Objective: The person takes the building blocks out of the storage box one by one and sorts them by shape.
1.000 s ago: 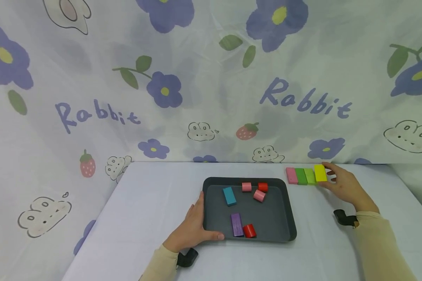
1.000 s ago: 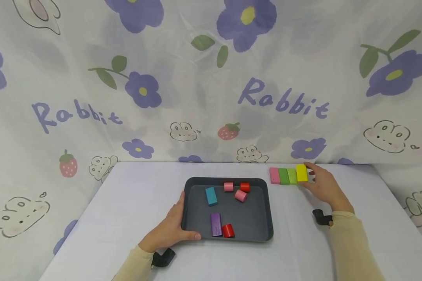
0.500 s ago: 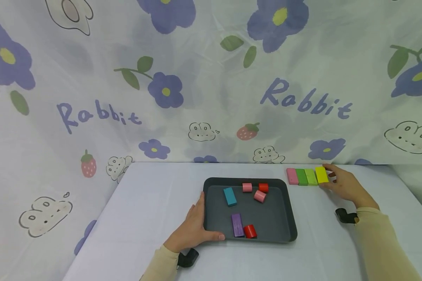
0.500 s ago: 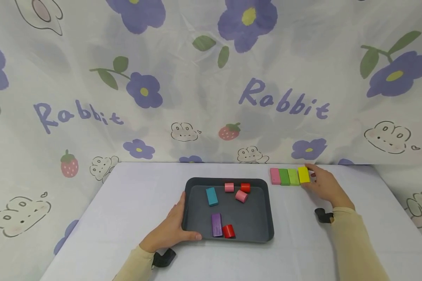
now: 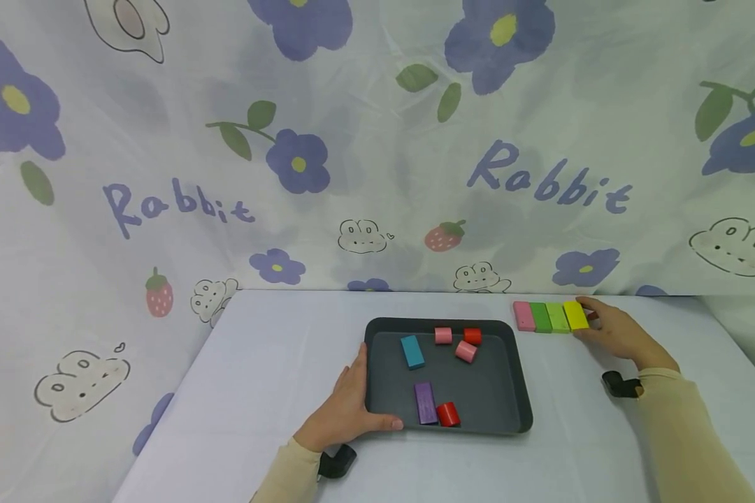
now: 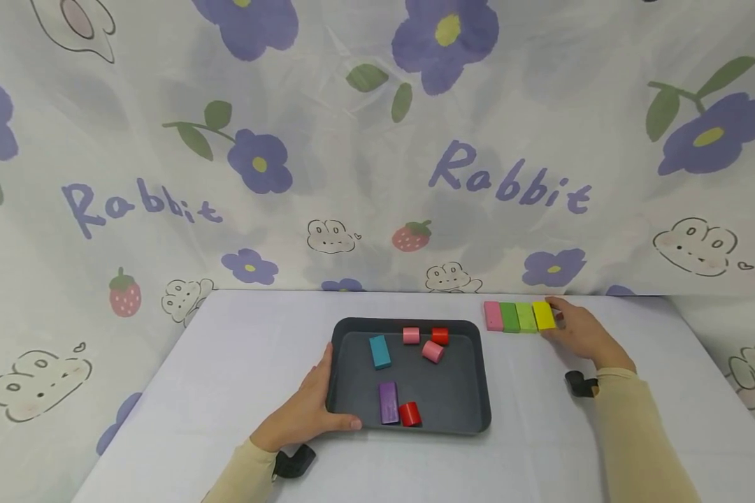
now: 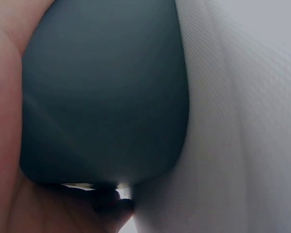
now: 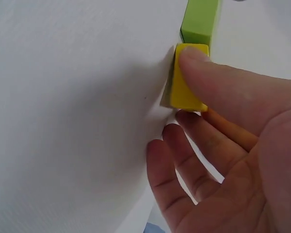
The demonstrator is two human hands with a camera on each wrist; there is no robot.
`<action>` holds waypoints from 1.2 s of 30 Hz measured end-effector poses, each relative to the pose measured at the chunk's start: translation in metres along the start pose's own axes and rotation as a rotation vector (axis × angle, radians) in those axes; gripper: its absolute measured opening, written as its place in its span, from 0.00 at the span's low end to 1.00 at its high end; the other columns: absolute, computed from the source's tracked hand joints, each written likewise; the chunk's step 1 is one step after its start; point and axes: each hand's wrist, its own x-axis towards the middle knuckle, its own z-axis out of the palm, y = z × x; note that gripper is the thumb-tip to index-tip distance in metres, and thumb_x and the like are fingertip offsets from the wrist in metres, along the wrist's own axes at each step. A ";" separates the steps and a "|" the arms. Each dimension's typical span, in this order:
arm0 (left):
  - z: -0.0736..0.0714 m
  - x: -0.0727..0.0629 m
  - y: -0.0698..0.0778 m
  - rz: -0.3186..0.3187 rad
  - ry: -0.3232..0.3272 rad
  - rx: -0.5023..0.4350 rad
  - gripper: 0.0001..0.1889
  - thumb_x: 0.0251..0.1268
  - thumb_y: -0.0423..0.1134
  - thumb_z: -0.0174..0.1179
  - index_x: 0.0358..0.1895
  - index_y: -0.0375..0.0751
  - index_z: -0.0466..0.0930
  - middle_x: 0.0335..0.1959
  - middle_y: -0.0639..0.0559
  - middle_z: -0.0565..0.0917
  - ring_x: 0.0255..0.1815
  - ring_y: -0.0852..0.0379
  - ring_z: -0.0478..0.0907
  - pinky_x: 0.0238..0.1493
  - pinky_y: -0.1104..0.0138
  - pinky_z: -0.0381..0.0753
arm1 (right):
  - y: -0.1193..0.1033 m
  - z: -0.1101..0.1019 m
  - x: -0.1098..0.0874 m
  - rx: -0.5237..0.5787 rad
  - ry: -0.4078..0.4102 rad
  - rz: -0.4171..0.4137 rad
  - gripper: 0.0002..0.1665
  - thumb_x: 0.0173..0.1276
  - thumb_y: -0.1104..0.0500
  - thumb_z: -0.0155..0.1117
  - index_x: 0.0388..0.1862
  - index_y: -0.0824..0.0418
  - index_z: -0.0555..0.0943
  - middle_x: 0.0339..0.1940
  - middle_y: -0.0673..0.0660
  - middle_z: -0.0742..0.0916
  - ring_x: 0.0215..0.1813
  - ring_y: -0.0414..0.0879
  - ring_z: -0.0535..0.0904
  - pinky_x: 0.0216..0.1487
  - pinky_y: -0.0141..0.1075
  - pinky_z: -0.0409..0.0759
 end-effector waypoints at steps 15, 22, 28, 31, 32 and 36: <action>0.000 -0.002 0.001 0.000 0.002 -0.002 0.75 0.45 0.64 0.77 0.80 0.31 0.28 0.82 0.39 0.40 0.82 0.45 0.42 0.79 0.45 0.37 | 0.000 -0.001 0.002 -0.029 -0.036 -0.011 0.43 0.64 0.61 0.70 0.69 0.83 0.61 0.55 0.81 0.78 0.54 0.74 0.75 0.55 0.67 0.73; 0.000 -0.002 0.001 0.009 -0.004 -0.002 0.75 0.45 0.64 0.77 0.80 0.31 0.27 0.82 0.38 0.40 0.82 0.45 0.41 0.78 0.44 0.37 | 0.001 0.001 0.001 -0.042 -0.036 -0.003 0.43 0.65 0.61 0.70 0.69 0.83 0.61 0.56 0.82 0.77 0.55 0.74 0.75 0.55 0.67 0.73; -0.001 -0.001 0.001 0.013 -0.007 -0.009 0.75 0.46 0.64 0.77 0.80 0.31 0.27 0.82 0.38 0.39 0.82 0.45 0.40 0.78 0.44 0.36 | -0.001 0.000 0.000 -0.031 -0.039 0.018 0.45 0.65 0.58 0.70 0.70 0.81 0.60 0.56 0.83 0.77 0.56 0.76 0.74 0.56 0.69 0.71; -0.001 -0.001 0.001 0.010 -0.007 -0.013 0.75 0.46 0.63 0.77 0.80 0.32 0.27 0.82 0.39 0.39 0.82 0.45 0.40 0.79 0.44 0.36 | -0.003 -0.003 -0.001 -0.031 -0.053 0.046 0.47 0.64 0.57 0.70 0.71 0.80 0.59 0.56 0.83 0.77 0.57 0.77 0.73 0.56 0.71 0.70; -0.001 -0.001 0.001 0.009 -0.008 -0.012 0.75 0.46 0.63 0.77 0.80 0.32 0.27 0.82 0.38 0.39 0.82 0.45 0.40 0.79 0.45 0.36 | -0.004 -0.003 -0.001 -0.033 -0.057 0.056 0.47 0.63 0.57 0.70 0.71 0.80 0.59 0.56 0.84 0.76 0.57 0.78 0.72 0.56 0.71 0.70; -0.002 -0.002 0.002 0.007 -0.008 -0.007 0.75 0.46 0.63 0.77 0.80 0.32 0.26 0.82 0.39 0.39 0.82 0.45 0.40 0.79 0.45 0.36 | -0.009 -0.006 -0.002 -0.046 -0.057 0.080 0.50 0.63 0.57 0.71 0.73 0.79 0.57 0.57 0.85 0.75 0.58 0.78 0.71 0.57 0.71 0.69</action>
